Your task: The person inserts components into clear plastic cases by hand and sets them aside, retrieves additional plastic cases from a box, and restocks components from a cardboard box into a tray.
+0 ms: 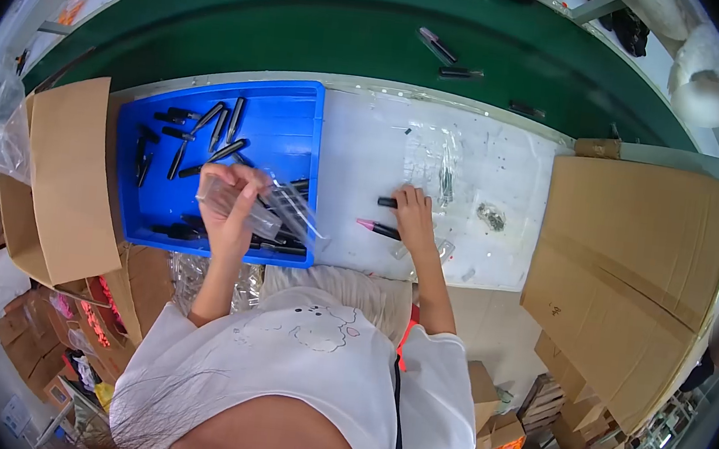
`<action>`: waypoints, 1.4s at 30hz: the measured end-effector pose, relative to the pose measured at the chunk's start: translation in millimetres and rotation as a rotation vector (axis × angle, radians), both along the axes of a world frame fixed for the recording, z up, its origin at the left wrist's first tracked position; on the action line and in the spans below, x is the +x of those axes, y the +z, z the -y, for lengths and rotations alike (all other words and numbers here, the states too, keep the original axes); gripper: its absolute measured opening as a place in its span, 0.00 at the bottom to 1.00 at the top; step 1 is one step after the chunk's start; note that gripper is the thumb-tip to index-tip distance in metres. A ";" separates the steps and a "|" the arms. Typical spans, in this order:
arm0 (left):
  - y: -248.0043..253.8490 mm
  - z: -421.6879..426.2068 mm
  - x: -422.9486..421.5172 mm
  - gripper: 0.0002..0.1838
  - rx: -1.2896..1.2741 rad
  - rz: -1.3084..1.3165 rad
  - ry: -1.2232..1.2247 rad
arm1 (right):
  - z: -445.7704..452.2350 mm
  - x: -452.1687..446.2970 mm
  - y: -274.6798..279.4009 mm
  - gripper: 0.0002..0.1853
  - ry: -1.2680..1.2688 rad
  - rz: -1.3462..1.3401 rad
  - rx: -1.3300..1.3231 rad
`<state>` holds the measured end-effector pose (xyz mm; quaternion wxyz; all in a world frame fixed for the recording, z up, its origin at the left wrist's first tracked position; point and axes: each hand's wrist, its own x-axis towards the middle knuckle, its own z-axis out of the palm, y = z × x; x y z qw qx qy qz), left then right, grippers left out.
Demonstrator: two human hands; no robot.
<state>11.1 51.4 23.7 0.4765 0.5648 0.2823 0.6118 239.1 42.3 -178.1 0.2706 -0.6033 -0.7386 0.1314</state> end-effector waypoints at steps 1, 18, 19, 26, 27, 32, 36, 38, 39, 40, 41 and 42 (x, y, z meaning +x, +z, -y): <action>-0.3 2.8 4.5 0.14 0.014 -0.013 -0.004 | 2.8 -6.5 16.0 0.15 -0.063 -0.235 0.119; 6.7 33.9 32.5 0.15 0.062 0.028 -0.043 | 75.4 -61.9 190.1 0.17 -0.157 -0.610 0.566; 9.3 34.5 36.8 0.15 0.057 0.070 -0.063 | 73.7 -60.1 189.9 0.17 -0.157 -0.610 0.567; 2.8 24.1 65.5 0.14 -0.145 0.217 -0.012 | 36.7 -62.2 157.7 0.30 -0.050 -0.646 0.560; 0.2 17.6 67.4 0.14 -0.214 0.241 0.005 | 28.1 -58.7 148.7 0.29 -0.044 -0.608 0.517; -17.1 -23.4 50.9 0.13 -0.734 0.364 -0.107 | -109.2 -20.4 106.6 0.22 -0.224 -0.585 0.438; -45.4 -20.8 6.4 0.22 -0.979 0.681 -0.657 | -215.9 18.9 55.8 0.22 -0.408 -0.234 0.273; -43.3 -12.9 -4.9 0.23 -0.996 0.722 -0.619 | -247.1 26.3 44.2 0.21 -0.470 0.019 0.167; -42.9 -9.9 -7.7 0.25 -1.051 0.768 -0.588 | -252.5 31.1 31.6 0.21 -0.472 0.021 0.169; -40.4 -10.4 -8.6 0.25 -1.051 0.769 -0.591 | -254.4 34.5 21.3 0.22 -0.556 0.176 0.228; -36.8 -10.7 -8.6 0.24 -1.066 0.758 -0.494 | -256.3 37.6 10.5 0.22 -0.639 0.333 0.287; -35.6 -11.9 -9.1 0.22 -1.079 0.746 -0.396 | -252.2 34.7 18.4 0.22 -0.641 0.335 0.288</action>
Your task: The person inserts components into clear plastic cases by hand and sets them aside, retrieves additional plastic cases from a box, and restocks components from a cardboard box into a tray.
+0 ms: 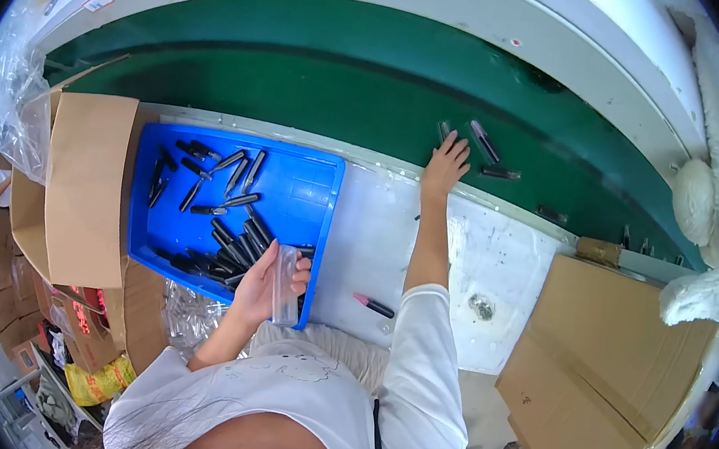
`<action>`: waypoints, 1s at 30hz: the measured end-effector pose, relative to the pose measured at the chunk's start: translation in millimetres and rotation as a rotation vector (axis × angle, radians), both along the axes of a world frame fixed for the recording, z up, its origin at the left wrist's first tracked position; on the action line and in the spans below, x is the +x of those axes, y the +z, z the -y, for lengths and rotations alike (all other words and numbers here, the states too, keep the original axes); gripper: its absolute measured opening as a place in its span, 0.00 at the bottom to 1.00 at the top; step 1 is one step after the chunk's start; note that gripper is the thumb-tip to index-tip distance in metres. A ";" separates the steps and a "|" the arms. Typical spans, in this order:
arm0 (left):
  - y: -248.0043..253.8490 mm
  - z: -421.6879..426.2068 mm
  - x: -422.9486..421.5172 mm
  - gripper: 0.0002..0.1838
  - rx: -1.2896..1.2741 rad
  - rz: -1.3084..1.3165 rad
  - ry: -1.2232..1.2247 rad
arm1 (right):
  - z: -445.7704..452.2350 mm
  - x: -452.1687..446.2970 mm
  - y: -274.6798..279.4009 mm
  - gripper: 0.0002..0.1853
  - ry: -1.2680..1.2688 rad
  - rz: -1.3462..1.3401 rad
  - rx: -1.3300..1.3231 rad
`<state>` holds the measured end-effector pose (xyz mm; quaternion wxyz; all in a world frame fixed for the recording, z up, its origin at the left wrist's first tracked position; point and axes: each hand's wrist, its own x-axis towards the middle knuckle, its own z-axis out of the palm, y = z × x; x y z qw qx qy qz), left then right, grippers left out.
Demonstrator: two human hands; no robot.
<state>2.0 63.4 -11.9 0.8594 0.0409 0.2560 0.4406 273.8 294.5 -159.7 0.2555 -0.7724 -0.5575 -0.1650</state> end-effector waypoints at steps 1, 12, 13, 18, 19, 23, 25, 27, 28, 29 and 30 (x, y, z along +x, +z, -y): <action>-2.6 -3.9 -1.4 0.23 0.068 -0.010 -0.009 | 9.2 -8.0 18.6 0.23 0.002 -0.088 0.170; 16.2 27.8 -28.3 0.26 0.243 -0.327 0.062 | 291.2 -90.4 -17.9 0.13 0.626 -0.239 -0.181; 15.0 26.7 -26.8 0.28 0.298 -0.279 0.077 | 295.9 -94.0 -26.4 0.16 0.608 -0.213 -0.171; 31.7 28.0 -6.1 0.32 0.454 -0.299 0.131 | 275.7 -101.9 21.6 0.09 0.521 -0.974 0.067; 38.8 33.3 -4.8 0.33 0.596 -0.377 0.161 | 281.8 -106.0 73.0 0.10 0.541 -1.179 0.076; 68.1 51.5 3.9 0.32 0.793 -0.474 0.226 | 332.4 -125.7 191.2 0.11 0.723 -1.134 0.375; 78.8 60.5 7.5 0.29 0.806 -0.483 0.248 | 350.9 -130.4 218.3 0.11 0.805 -1.187 0.515; 83.7 69.0 4.9 0.28 0.847 -0.430 0.227 | 363.4 -133.1 229.5 0.11 0.786 -0.864 0.690; 84.7 72.6 3.5 0.27 0.887 -0.377 0.202 | 369.9 -135.2 232.3 0.12 0.773 -0.755 0.745; 84.8 76.0 2.5 0.27 0.887 -0.376 0.206 | 380.6 -138.3 231.5 0.13 0.778 -0.940 0.659; 84.7 79.3 1.9 0.26 0.956 -0.340 0.222 | 387.2 -140.8 231.5 0.14 0.777 -1.121 0.566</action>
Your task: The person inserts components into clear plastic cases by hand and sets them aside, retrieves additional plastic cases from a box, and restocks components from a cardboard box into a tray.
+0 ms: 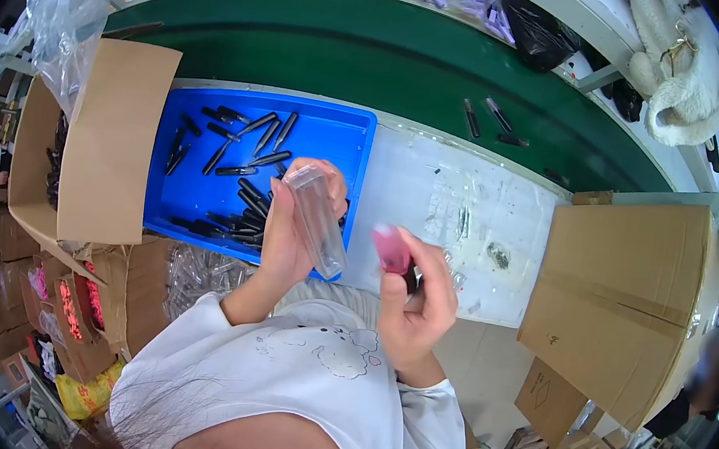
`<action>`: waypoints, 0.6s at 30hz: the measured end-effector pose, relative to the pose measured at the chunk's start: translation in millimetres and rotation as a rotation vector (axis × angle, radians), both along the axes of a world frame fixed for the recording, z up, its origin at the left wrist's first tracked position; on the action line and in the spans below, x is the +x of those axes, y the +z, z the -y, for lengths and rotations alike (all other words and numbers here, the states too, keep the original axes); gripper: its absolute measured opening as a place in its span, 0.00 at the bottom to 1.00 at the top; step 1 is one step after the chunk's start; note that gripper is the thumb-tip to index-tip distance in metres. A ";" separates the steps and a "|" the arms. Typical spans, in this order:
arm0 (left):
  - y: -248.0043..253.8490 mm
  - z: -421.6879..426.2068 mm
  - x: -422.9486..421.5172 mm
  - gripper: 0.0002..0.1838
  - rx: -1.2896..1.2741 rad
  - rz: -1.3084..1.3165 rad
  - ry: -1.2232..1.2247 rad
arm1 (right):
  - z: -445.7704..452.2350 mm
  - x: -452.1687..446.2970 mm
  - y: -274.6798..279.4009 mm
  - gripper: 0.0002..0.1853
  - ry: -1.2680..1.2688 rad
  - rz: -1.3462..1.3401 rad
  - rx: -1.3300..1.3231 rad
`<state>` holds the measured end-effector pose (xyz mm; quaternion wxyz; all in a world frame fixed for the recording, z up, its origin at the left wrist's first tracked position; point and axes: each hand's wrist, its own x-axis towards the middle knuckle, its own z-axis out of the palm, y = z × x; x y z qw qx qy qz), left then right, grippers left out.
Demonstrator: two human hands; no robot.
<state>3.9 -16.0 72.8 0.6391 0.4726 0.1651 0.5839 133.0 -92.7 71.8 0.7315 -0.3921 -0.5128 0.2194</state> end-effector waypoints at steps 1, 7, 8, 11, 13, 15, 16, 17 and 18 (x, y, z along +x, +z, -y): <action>0.1 2.8 -0.3 0.25 0.072 0.027 -0.012 | 2.0 -2.4 0.9 0.14 0.003 0.002 0.001; 6.7 18.7 1.6 0.25 0.165 0.073 -0.009 | 5.9 -22.6 -2.4 0.18 -0.087 0.437 -0.004; 5.1 21.0 1.1 0.25 0.165 0.073 -0.009 | 6.0 -25.7 -5.6 0.19 -0.191 0.549 0.059; 1.4 28.0 0.6 0.24 0.118 0.102 0.030 | 10.4 -34.8 -1.0 0.21 -0.203 0.535 0.083; 3.6 33.1 2.5 0.22 0.120 0.110 0.106 | 8.1 -37.2 -6.6 0.22 -0.172 0.446 0.074; 1.4 33.4 1.3 0.22 0.148 0.110 0.104 | 9.5 -39.1 -7.0 0.22 -0.139 0.441 0.066; -0.2 33.3 0.6 0.22 0.176 0.109 0.101 | 10.0 -39.8 -7.0 0.22 -0.108 0.436 0.057; -2.5 33.2 -0.6 0.22 0.176 0.109 0.102 | 10.4 -40.2 -5.9 0.22 -0.107 0.436 0.057; -5.4 33.2 -2.2 0.21 0.219 0.114 0.068 | 10.7 -40.3 -4.0 0.23 -0.124 0.494 0.066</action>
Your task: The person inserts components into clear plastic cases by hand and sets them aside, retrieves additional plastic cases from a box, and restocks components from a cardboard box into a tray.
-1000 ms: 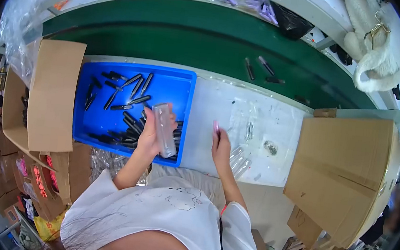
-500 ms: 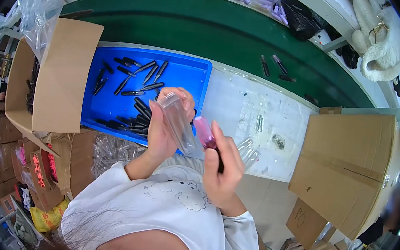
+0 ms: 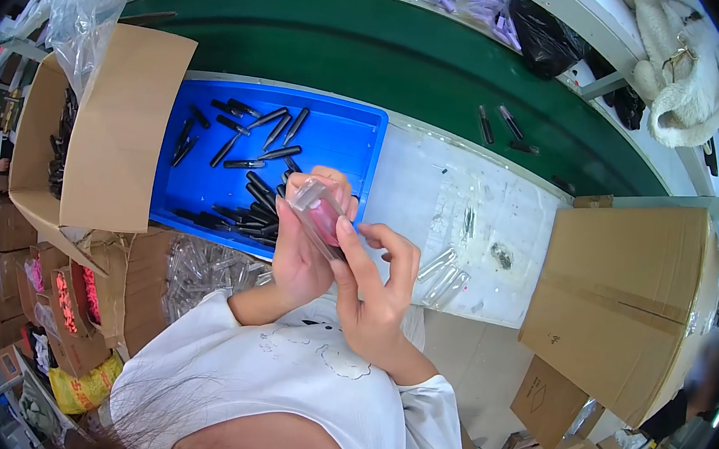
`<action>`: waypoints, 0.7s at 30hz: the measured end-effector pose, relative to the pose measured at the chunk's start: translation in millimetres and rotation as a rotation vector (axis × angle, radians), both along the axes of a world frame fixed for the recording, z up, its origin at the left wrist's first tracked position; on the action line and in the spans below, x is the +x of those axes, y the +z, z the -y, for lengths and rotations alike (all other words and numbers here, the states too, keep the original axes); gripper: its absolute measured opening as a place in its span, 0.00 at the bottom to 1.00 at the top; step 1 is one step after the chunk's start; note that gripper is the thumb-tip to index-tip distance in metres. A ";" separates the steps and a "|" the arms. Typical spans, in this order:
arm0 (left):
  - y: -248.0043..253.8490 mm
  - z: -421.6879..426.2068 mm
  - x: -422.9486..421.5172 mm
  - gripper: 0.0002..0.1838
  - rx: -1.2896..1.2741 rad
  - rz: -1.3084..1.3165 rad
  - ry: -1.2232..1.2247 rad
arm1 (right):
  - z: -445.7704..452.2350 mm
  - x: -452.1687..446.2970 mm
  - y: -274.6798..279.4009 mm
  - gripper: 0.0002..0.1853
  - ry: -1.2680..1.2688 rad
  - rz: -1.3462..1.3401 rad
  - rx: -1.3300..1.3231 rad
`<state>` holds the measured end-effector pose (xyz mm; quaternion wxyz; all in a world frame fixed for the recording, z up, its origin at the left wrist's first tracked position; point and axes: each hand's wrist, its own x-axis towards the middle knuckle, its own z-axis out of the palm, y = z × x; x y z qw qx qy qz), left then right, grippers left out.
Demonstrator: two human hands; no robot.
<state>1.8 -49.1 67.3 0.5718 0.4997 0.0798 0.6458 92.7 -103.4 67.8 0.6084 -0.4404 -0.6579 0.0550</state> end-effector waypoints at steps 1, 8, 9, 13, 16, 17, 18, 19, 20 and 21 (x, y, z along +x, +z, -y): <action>-2.1 0.3 -1.0 0.20 0.044 0.000 -0.032 | -0.1 -0.2 1.2 0.23 -0.017 0.058 0.009; -5.6 -1.1 0.3 0.19 0.078 -0.148 0.173 | -8.0 -6.0 -7.8 0.23 0.057 -0.023 0.021; -5.0 -1.7 -0.1 0.18 0.071 -0.153 0.151 | -7.3 -5.7 -7.1 0.22 0.076 -0.075 -0.020; 13.9 -1.2 -3.0 0.20 0.114 -0.362 0.337 | -9.8 -2.9 -6.8 0.19 0.030 -0.118 -0.040; 9.2 -1.8 -16.2 0.15 0.293 -0.586 0.508 | -8.6 2.0 -6.9 0.22 0.026 -0.091 -0.026; 8.2 -2.1 -18.1 0.13 0.385 -0.699 0.591 | -9.1 2.1 -6.2 0.22 0.028 -0.091 -0.027; 9.3 -2.7 -15.1 0.08 0.429 -0.651 0.591 | -9.6 2.3 -5.4 0.22 0.021 -0.066 -0.012; 8.1 -3.4 -14.1 0.06 0.459 -0.630 0.616 | -10.1 2.6 -4.7 0.22 0.014 -0.041 0.004; 6.3 -4.5 -13.0 0.05 0.490 -0.609 0.640 | -11.7 2.4 -3.8 0.22 0.016 -0.041 0.002; 5.0 -6.5 -11.5 0.05 0.486 -0.611 0.640 | -13.5 1.7 -2.5 0.21 0.025 -0.031 0.011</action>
